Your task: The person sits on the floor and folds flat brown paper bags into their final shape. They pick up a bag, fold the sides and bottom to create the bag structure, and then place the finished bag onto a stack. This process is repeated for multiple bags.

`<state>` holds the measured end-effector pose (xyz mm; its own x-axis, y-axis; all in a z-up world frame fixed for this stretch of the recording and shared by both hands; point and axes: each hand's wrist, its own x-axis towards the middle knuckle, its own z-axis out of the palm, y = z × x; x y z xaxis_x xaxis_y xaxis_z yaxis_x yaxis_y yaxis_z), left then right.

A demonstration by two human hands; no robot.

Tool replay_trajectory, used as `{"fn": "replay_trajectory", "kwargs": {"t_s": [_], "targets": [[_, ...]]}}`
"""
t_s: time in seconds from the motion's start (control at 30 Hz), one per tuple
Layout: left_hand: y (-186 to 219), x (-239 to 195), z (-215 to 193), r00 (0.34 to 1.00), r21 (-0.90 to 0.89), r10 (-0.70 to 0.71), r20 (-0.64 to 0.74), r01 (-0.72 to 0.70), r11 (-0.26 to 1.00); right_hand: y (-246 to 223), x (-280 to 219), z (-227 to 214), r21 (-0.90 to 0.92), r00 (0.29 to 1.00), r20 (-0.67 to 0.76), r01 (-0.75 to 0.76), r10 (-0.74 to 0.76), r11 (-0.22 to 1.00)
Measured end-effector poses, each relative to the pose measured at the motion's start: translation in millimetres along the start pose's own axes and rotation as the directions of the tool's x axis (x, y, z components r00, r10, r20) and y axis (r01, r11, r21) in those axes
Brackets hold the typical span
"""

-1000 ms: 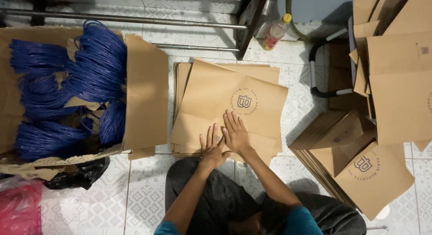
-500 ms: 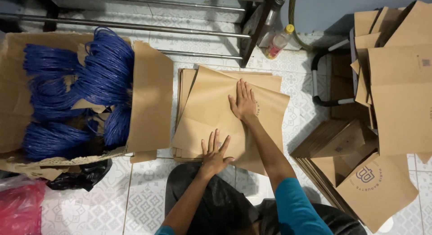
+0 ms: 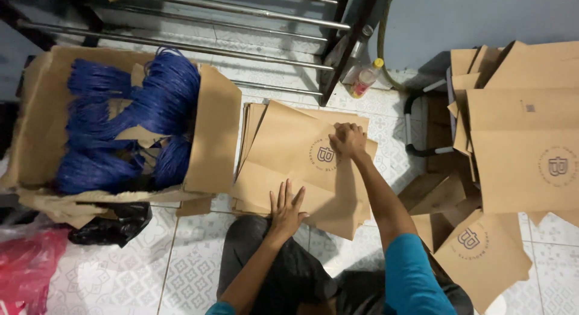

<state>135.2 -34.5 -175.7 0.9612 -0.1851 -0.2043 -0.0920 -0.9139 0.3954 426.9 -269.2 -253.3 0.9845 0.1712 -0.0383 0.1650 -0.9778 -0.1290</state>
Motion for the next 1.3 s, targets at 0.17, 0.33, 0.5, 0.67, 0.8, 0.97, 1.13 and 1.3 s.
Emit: {"fn": "replay_trajectory", "kwargs": {"t_s": [0.17, 0.33, 0.5, 0.67, 0.8, 0.97, 1.13, 1.3], "targets": [[-11.9, -11.2, 61.5, 0.901, -0.318, -0.343, -0.264, 0.255, 0.913, 3.4, -38.3, -31.1, 0.172, 0.989, 0.148, -0.031, 0.005, 0.985], [-5.6, -4.0, 112.3, 0.69, -0.764, -0.713, -0.121, 0.393, 0.511, -21.6, -88.8, -78.4, -0.015, 0.918, 0.365, -0.16, 0.154, 0.987], [4.0, -16.7, 80.3, 0.676, -0.868, -0.736, -0.023, 0.352, 0.351, 12.0, -118.0, -87.3, 0.326, 0.972, 0.186, -0.202, 0.147, 0.924], [5.3, 1.5, 79.5, 0.732, -0.989, -0.667, 0.139, 0.071, -0.129, -6.6, -179.9, -175.6, 0.637, 0.979, -0.197, 0.166, -0.049, 0.753], [13.7, 1.2, 51.0, 0.813, -0.443, -0.528, 0.247, -0.39, -0.807, -19.3, -258.3, -264.3, 0.66, 0.906, -0.392, 0.399, -0.162, 0.637], [28.1, -39.0, 16.6, 0.882, -0.916, -0.443, 0.162, -0.032, -0.399, -7.4, -332.4, -317.0, 0.699, 0.853, -0.516, 0.475, -0.083, 0.534], [30.4, -70.0, -3.6, 0.923, -0.972, -0.378, -0.074, -0.151, -0.178, 4.8, -388.6, -352.9, 0.753, 0.849, -0.524, 0.422, 0.072, 0.505], [44.1, -101.0, -54.2, 0.882, -0.958, -0.381, -0.278, -0.284, 0.042, 31.1, -384.9, -364.9, 0.728, 0.844, -0.518, 0.349, 0.14, 0.59]]}}
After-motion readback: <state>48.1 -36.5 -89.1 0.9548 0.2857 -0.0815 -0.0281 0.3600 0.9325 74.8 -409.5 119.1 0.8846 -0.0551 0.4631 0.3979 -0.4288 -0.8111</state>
